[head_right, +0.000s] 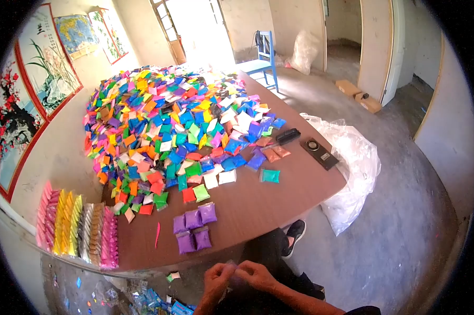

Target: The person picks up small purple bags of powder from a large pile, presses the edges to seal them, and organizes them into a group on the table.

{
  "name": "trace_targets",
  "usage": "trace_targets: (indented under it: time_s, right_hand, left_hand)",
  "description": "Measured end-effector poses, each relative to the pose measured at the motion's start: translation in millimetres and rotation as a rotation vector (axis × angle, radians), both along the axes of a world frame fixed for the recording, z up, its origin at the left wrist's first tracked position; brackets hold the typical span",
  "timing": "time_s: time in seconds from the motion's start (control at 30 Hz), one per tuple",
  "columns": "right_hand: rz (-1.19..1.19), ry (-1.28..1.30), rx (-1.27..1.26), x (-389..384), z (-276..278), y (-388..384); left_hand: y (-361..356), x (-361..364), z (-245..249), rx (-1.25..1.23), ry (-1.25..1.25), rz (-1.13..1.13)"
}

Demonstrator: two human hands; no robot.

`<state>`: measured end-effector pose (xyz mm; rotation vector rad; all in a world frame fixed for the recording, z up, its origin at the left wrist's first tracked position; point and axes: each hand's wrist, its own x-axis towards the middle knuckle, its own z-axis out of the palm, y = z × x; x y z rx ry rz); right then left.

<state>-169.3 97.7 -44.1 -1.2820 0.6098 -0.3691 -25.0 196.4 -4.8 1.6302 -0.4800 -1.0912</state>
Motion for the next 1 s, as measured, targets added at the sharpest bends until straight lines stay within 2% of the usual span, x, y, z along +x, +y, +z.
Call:
trace_targets:
  time_s: [0.23, 0.3, 0.37, 0.5, 0.67, 0.8, 0.87, 1.0]
  right_hand:
    - [0.089, 0.056, 0.068, -5.4, 17.8, -3.6]
    - [0.000, 0.026, 0.078, -6.0, 17.9, -0.9]
    - [-0.024, 0.038, 0.063, -7.1, 13.3, 2.2]
    - [-0.044, 0.017, -0.006, -8.4, 8.9, 2.4]
    - [-0.003, 0.062, 0.020, -5.8, 19.1, 0.1]
    - [-0.011, -0.006, 0.034, -6.2, 13.6, 0.6]
    - [-0.067, -0.011, 0.088, -5.3, 7.8, 2.4]
    - [-0.167, -0.035, 0.128, -6.4, 6.6, 5.9]
  left_hand:
    - [2.7, -1.1, -3.9, -0.078, -0.041, 0.025]
    - [5.3, -0.6, -4.3, -0.078, -0.041, 0.034]
    - [7.7, 0.7, 3.0, 0.076, -0.017, -0.031]
    - [9.3, -0.3, -7.7, 0.058, -0.028, -0.022]
    - [13.4, 3.2, -18.9, -0.004, -0.194, -0.044]
    - [13.8, 3.6, -11.2, 0.040, -0.150, -0.058]
    - [11.6, -4.1, -5.8, -0.024, 0.017, 0.005]
    - [13.7, -9.4, -2.7, 0.097, -0.068, -0.067]
